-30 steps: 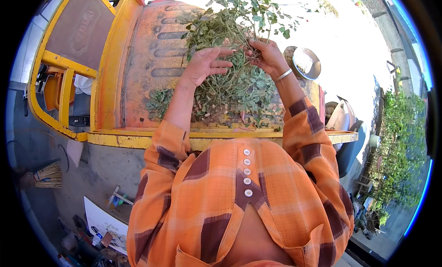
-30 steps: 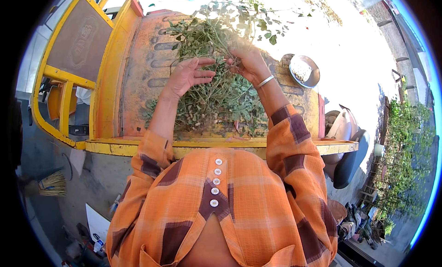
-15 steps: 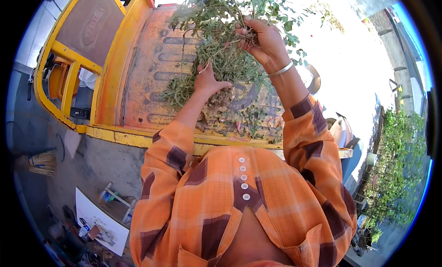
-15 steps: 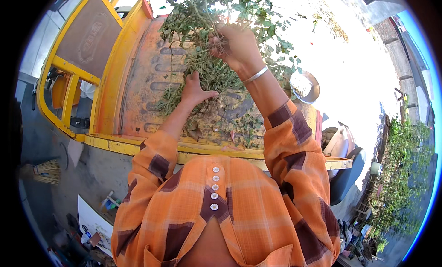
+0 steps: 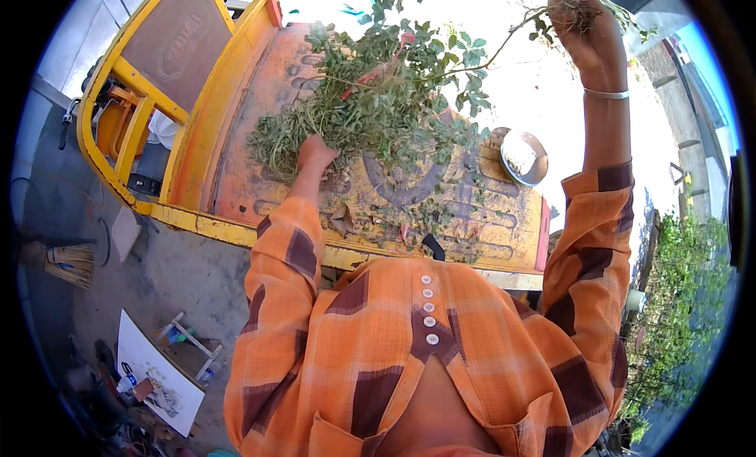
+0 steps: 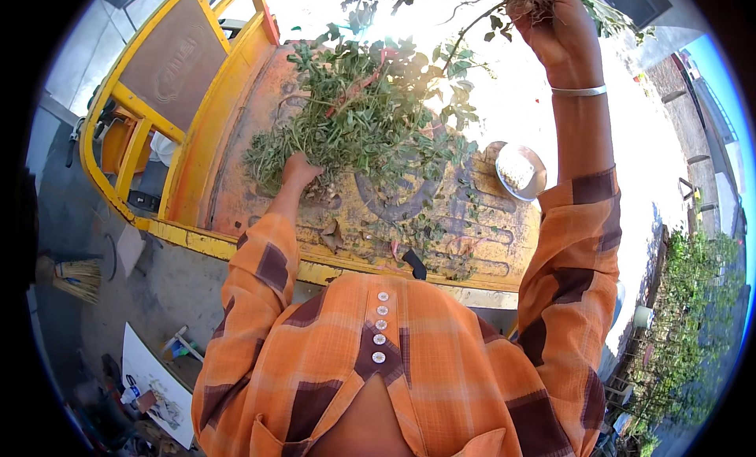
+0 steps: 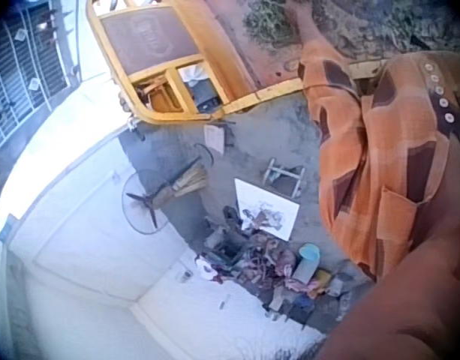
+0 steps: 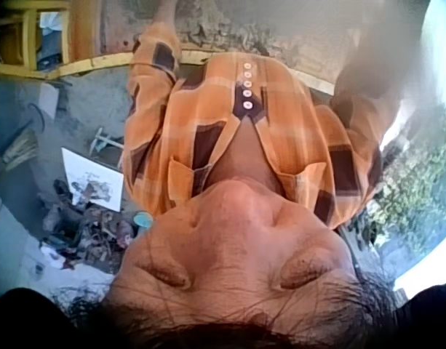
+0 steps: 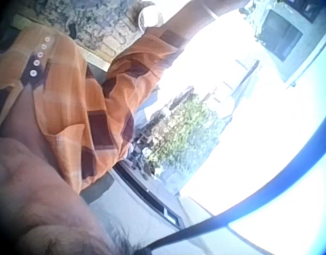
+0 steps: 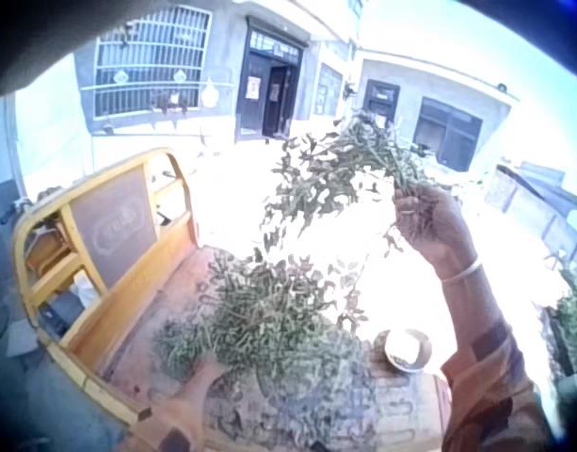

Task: The person stands at the back of a yellow auto-rickshaw and manually separates small white tubers from green leafy stems. They hold the bunches in their hands, pull the tubers off the roots, and place the separated tubers into a metal bowl resting on the vehicle's bed. The person continues this repetitive sorting process throughout the clip.

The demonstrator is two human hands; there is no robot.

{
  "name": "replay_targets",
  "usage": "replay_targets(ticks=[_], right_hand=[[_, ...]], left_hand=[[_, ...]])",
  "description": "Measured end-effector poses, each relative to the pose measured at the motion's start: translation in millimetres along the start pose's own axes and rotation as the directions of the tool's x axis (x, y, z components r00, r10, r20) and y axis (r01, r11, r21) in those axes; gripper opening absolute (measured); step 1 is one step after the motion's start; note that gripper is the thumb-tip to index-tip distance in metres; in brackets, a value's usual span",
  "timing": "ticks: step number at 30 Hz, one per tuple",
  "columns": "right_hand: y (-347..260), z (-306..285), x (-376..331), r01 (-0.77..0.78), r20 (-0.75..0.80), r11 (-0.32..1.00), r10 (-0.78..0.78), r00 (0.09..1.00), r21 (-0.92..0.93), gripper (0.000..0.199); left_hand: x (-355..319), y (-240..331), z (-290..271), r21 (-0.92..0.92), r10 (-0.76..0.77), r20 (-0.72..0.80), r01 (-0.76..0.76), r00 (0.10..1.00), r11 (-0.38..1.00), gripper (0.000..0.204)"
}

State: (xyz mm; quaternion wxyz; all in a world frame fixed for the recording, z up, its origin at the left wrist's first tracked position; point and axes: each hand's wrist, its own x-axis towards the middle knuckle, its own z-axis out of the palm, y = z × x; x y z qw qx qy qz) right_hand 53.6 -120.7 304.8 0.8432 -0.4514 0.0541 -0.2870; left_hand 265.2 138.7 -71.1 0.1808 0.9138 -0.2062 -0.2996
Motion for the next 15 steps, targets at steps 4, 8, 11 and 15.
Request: replay_targets(ticks=[4, 8, 11, 15], right_hand=[[-71.2, -1.5, -9.9, -0.058, 0.063, 0.998, 0.059, 0.996, -0.015, 0.023], [-39.1, -16.6, -46.6, -0.047, 0.051, 0.986, 0.055, 0.997, -0.158, 0.022], [53.1, 3.4, -80.7, -0.197, -0.104, 0.941, 0.174, 0.979, -0.275, 0.019], [121.4, -0.5, -113.8, -0.545, -0.08, 0.822, 0.539, 0.838, -0.166, 0.013]], left_hand=[[6.9, -15.8, 9.9, 0.023, -0.108, -0.015, 0.108, 0.994, 0.994, 0.027], [7.4, 4.2, 5.0, -0.256, -0.198, 0.072, 0.21, 0.978, 0.944, 0.034], [23.8, -30.7, 11.0, -0.42, -0.283, -0.078, 0.226, 0.956, 0.879, 0.031], [115.3, -137.1, 48.4, -0.743, -0.228, 0.199, 0.298, 0.953, 0.6, 0.03]])
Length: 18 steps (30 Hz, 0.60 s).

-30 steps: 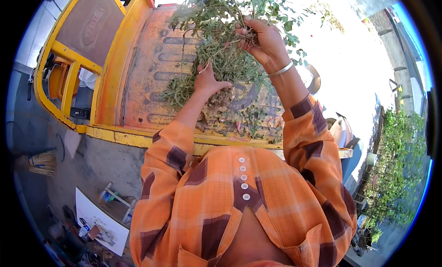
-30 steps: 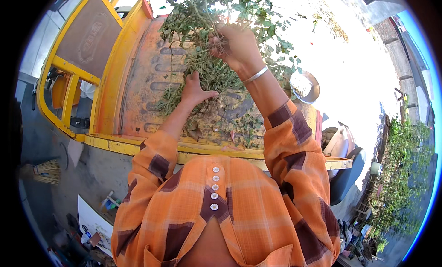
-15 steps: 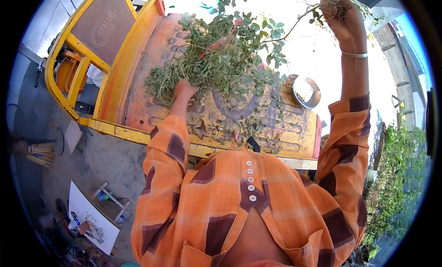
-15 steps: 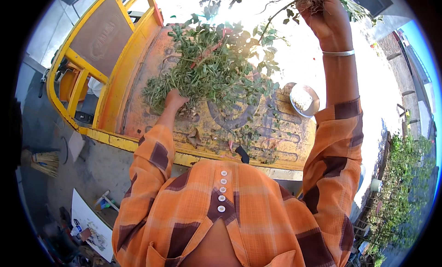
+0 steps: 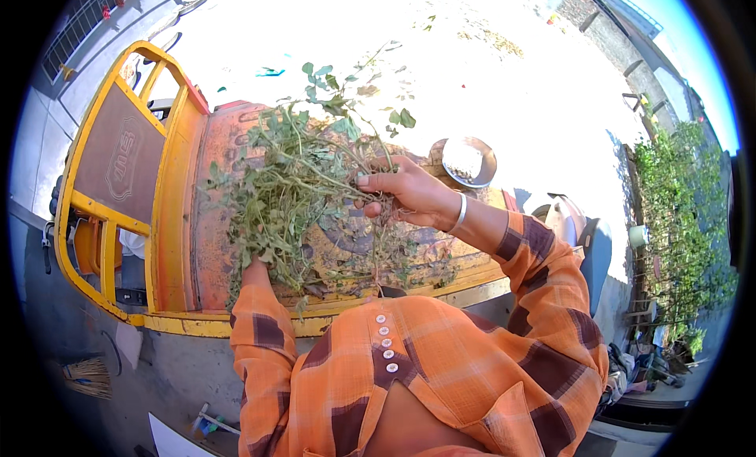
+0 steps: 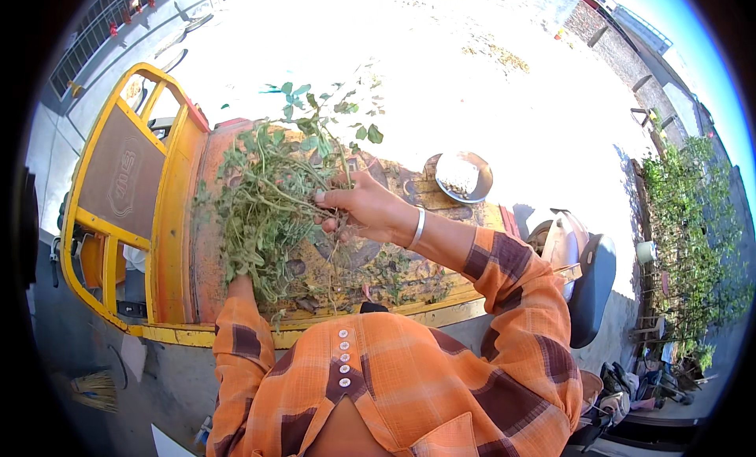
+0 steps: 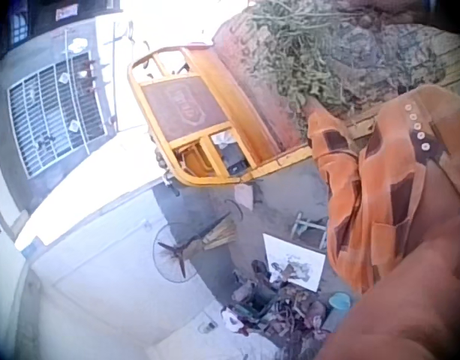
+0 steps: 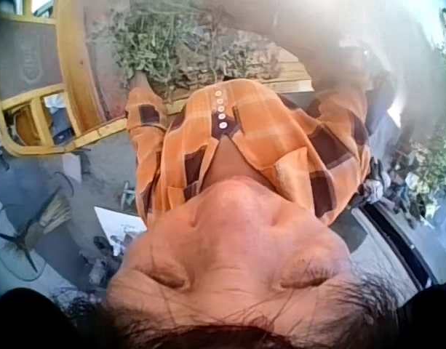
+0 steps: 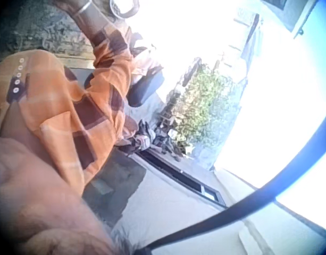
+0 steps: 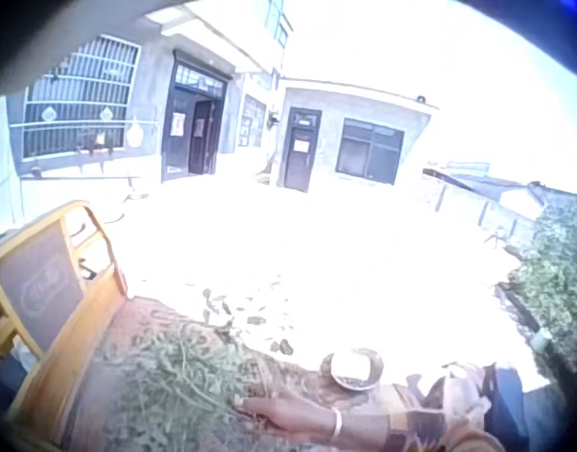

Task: The person stands at the back of a yellow auto-rickshaw and manually separates small white tubers from green leafy stems. They hold the bunches in their hands, pull the tubers off the roots, and place the separated tubers into a metal bowl resting on the vehicle's bed. The person continues this repetitive sorting process throughout the clip.

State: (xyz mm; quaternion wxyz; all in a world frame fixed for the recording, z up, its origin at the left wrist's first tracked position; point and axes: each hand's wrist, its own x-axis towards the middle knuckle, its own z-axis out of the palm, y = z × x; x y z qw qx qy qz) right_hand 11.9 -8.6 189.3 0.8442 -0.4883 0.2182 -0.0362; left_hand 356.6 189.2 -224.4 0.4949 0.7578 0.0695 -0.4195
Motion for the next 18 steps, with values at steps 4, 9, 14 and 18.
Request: replay_targets(ticks=[4, 9, 14, 18], right_hand=[[-52.9, -81.1, 50.6, 0.054, -0.233, 0.988, -0.087, 0.969, -0.142, 0.011], [-298.9, -310.0, -4.7, 0.833, -0.72, 0.478, -0.678, 0.15, -0.277, 0.089], [-178.6, -383.5, -5.8, -0.168, -0.714, 0.701, -0.637, 0.291, -0.693, 0.075], [6.3, -334.9, -16.1, -0.132, -0.672, 0.921, -0.163, 0.722, -0.366, 0.037]], left_hand=[[-52.8, 22.8, 39.5, 0.271, 0.079, -0.076, -0.056, 0.994, 0.961, 0.034], [-115.6, 77.2, 65.7, 0.476, 0.128, -0.106, -0.063, 0.986, 0.877, 0.044], [-148.9, 92.8, 63.6, 0.202, 0.2, -0.109, -0.175, 0.974, 0.964, 0.075], [-159.6, 109.4, 85.3, -0.293, 0.245, 0.062, -0.216, 0.968, 0.931, 0.037]])
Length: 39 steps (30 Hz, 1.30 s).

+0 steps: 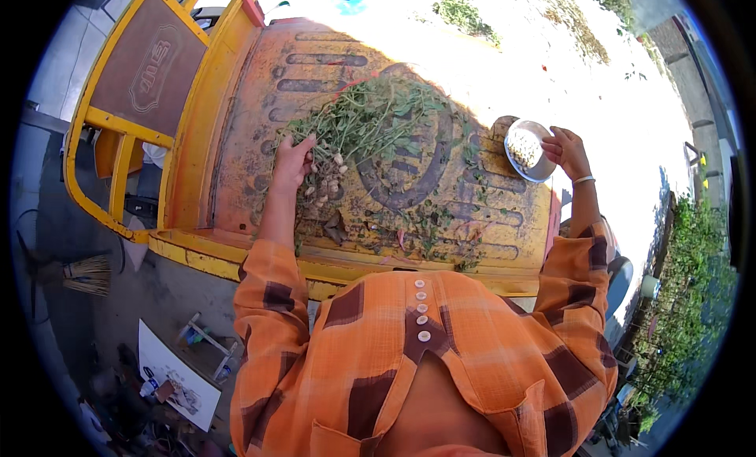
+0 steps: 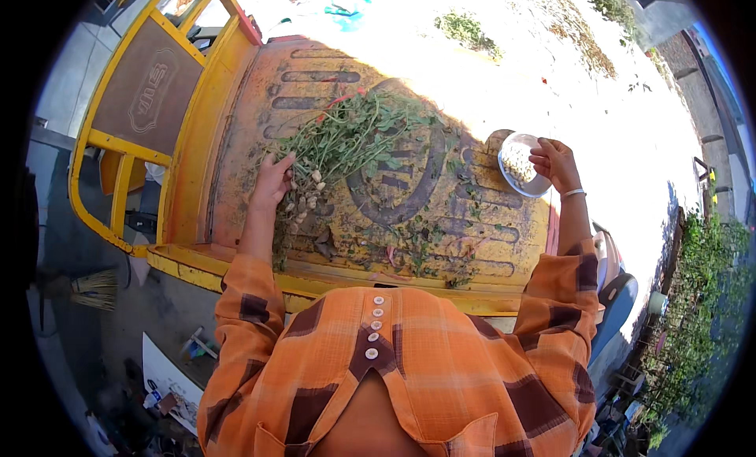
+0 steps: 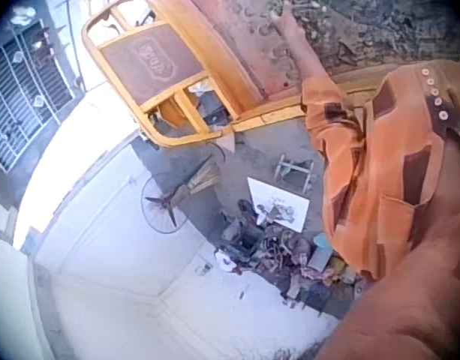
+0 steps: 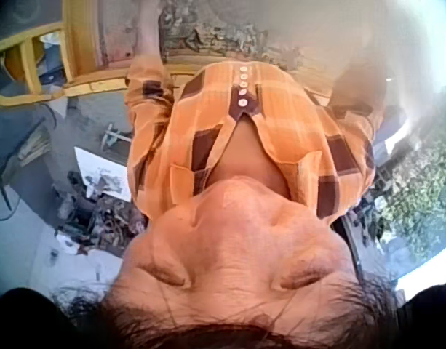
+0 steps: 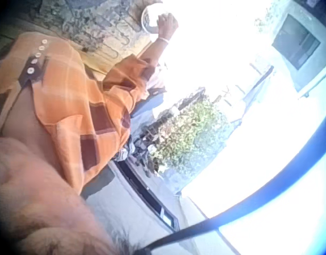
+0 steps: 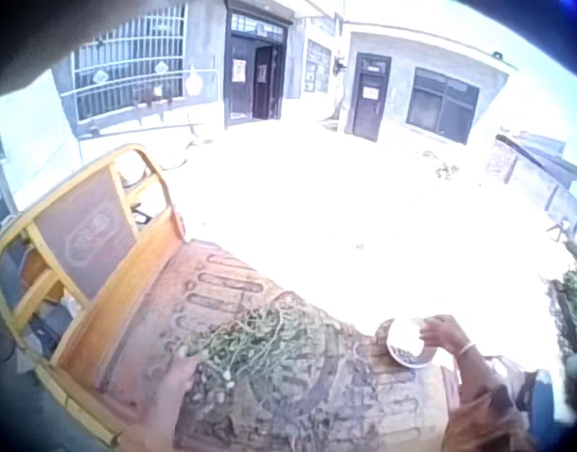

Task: The person stands at the back of a yellow auto-rickshaw and manually separates small white tubers from green leafy stems. They hold the bunches in their hands, pull the tubers off the roots, and place the separated tubers into a metal bowl resting on the vehicle's bed. The person continues this repetitive sorting process throughout the clip.

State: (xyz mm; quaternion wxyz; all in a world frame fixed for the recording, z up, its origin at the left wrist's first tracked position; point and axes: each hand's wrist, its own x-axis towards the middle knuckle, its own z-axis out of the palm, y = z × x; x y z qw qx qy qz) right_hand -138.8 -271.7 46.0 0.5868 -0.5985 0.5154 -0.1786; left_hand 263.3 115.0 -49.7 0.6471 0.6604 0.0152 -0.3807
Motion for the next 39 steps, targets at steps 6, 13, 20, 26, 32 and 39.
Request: replay_targets(ticks=[6, 13, 20, 26, 32, 39], right_hand=[[48.5, 151.1, -120.7, -0.029, 0.543, 0.998, 0.051, 0.838, -0.05, 0.034], [7.4, 243.4, -144.4, 0.142, 0.344, 0.968, -0.208, 0.916, 0.206, 0.032], [10.8, 300.5, -127.4, 0.25, 0.285, 0.948, -0.299, 0.911, 0.196, 0.03], [24.7, 298.8, -130.6, 0.552, 0.182, 0.829, -0.531, 0.828, -0.094, 0.02], [16.3, 281.6, -139.3, 0.592, 0.352, 0.788, -0.513, 0.783, -0.169, 0.019], [20.9, 277.9, -141.5, 0.608, 0.185, 0.749, -0.58, 0.794, -0.262, 0.019]], left_hand=[[-16.1, 5.0, 11.1, -0.438, 0.1, 0.282, 0.036, 0.954, 0.898, 0.011], [-46.9, 17.4, 45.8, -0.466, 0.201, 0.366, -0.007, 0.909, 0.885, 0.013], [-66.1, 11.6, 61.0, -0.38, 0.214, 0.307, -0.087, 0.927, 0.921, 0.019], [-67.7, 5.1, 61.5, -0.259, 0.229, 0.293, -0.154, 0.928, 0.954, 0.022], [-60.7, 3.9, 61.1, -0.146, 0.196, 0.303, -0.158, 0.933, 0.977, 0.024], [-59.1, 5.8, 68.3, -0.164, 0.113, 0.31, -0.064, 0.944, 0.984, 0.022]])
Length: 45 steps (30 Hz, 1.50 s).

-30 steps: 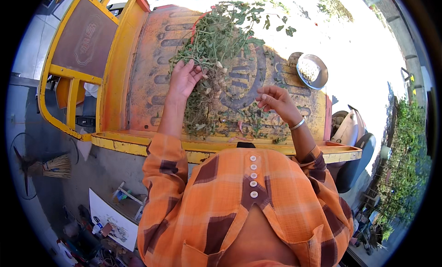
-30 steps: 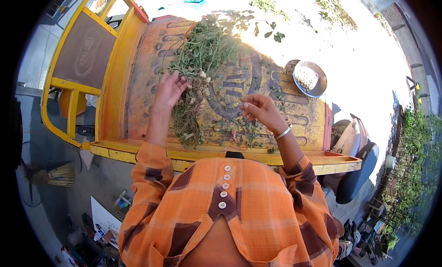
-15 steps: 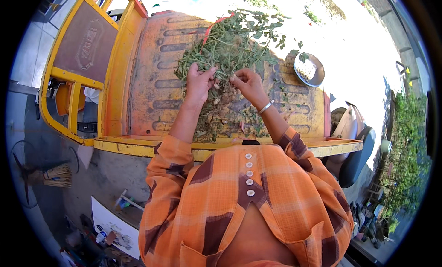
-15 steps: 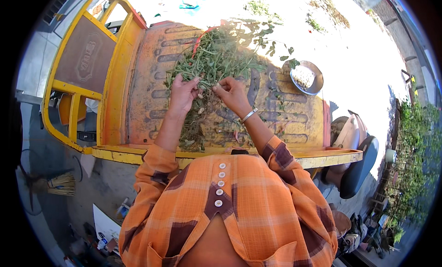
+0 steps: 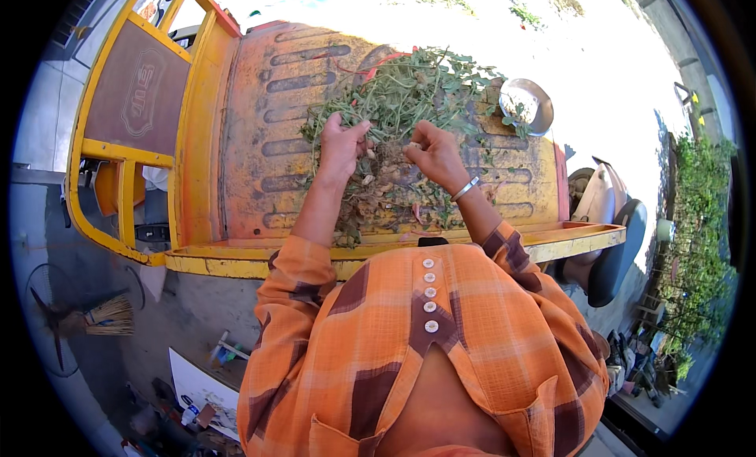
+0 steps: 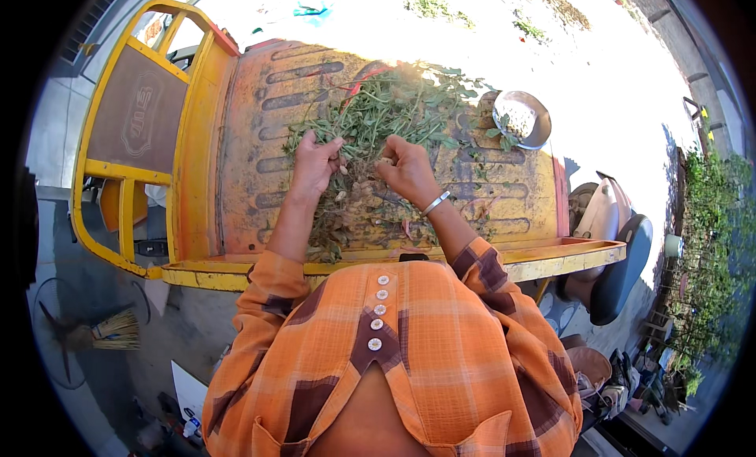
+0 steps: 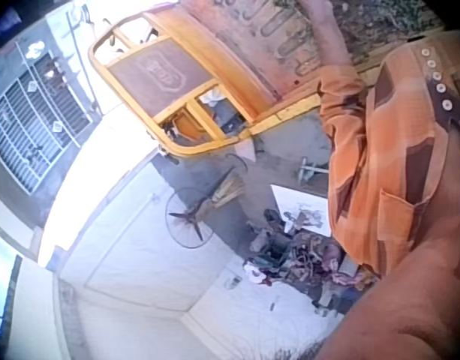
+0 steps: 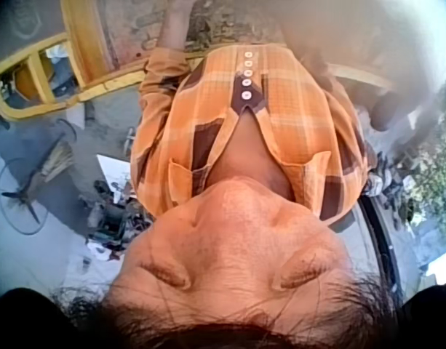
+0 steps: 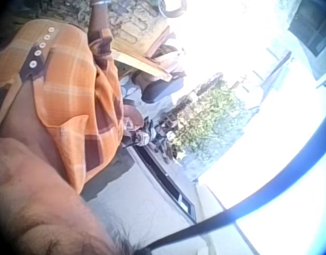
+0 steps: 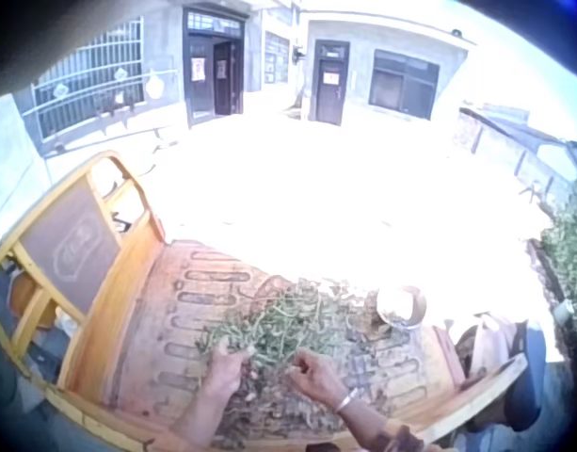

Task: The person stands at the back of a yellow auto-rickshaw and manually separates small white tubers from green leafy stems. They hold the bunches in their hands, pull the tubers off the roots, and place the separated tubers into a metal bowl resting on the vehicle's bed. The person continues this repetitive sorting process throughout the clip.

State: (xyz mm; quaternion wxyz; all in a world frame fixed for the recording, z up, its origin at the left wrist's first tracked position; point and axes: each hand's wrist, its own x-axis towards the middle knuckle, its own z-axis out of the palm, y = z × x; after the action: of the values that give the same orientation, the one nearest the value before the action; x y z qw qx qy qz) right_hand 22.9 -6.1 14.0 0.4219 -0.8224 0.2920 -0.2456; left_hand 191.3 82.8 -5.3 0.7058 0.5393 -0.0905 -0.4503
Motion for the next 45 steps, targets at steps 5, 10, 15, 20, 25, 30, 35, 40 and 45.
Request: replay_targets(ticks=[5, 10, 15, 20, 25, 30, 35, 40, 45], right_hand=[[35.7, -34.3, 5.7, -0.323, 0.057, 0.805, 0.341, 0.938, 0.497, 0.009], [19.6, -14.1, 2.2, -0.495, 0.365, 0.328, 0.384, 0.848, 0.805, 0.011], [5.3, 23.0, 4.3, -0.436, 0.295, 0.644, 0.322, 0.9, 0.628, 0.012], [19.7, 30.7, 8.9, -0.113, -0.212, 0.953, 0.177, 0.961, 0.281, 0.016], [40.1, -5.7, 19.3, -0.078, -0.442, 0.996, 0.089, 0.893, 0.043, 0.016], [39.7, -4.7, 4.8, -0.531, 0.372, 0.37, 0.421, 0.827, 0.763, 0.006], [19.3, 27.0, 0.0, -0.616, 0.556, 0.142, 0.312, 0.771, 0.775, 0.008], [15.8, 32.1, 0.2, -0.613, 0.569, 0.106, 0.276, 0.775, 0.783, 0.008], [11.9, 28.5, 4.1, -0.525, 0.475, 0.38, 0.223, 0.851, 0.762, 0.005]], left_hand=[[15.5, 1.4, -32.7, -0.127, 0.019, -0.074, -0.028, 0.997, 0.991, 0.019], [14.4, 2.0, -27.6, -0.231, -0.015, -0.049, 0.003, 0.999, 0.973, 0.02], [11.8, -1.1, -22.8, -0.219, -0.032, -0.011, 0.029, 0.999, 0.975, 0.02], [3.8, 2.1, -11.3, -0.241, -0.039, -0.006, 0.036, 0.999, 0.97, 0.019], [8.5, 0.4, -27.2, -0.308, 0.019, -0.093, -0.047, 0.996, 0.95, 0.016], [8.7, 1.1, -25.0, -0.375, 0.026, -0.106, -0.064, 0.994, 0.925, 0.016], [3.6, -1.1, -16.9, -0.437, -0.003, -0.065, -0.026, 0.998, 0.899, 0.018], [-4.0, 1.6, -8.7, -0.41, 0.026, -0.019, -0.032, 0.999, 0.911, 0.017], [-0.3, -6.6, -11.5, -0.409, 0.036, 0.031, -0.021, 0.999, 0.912, 0.015]])
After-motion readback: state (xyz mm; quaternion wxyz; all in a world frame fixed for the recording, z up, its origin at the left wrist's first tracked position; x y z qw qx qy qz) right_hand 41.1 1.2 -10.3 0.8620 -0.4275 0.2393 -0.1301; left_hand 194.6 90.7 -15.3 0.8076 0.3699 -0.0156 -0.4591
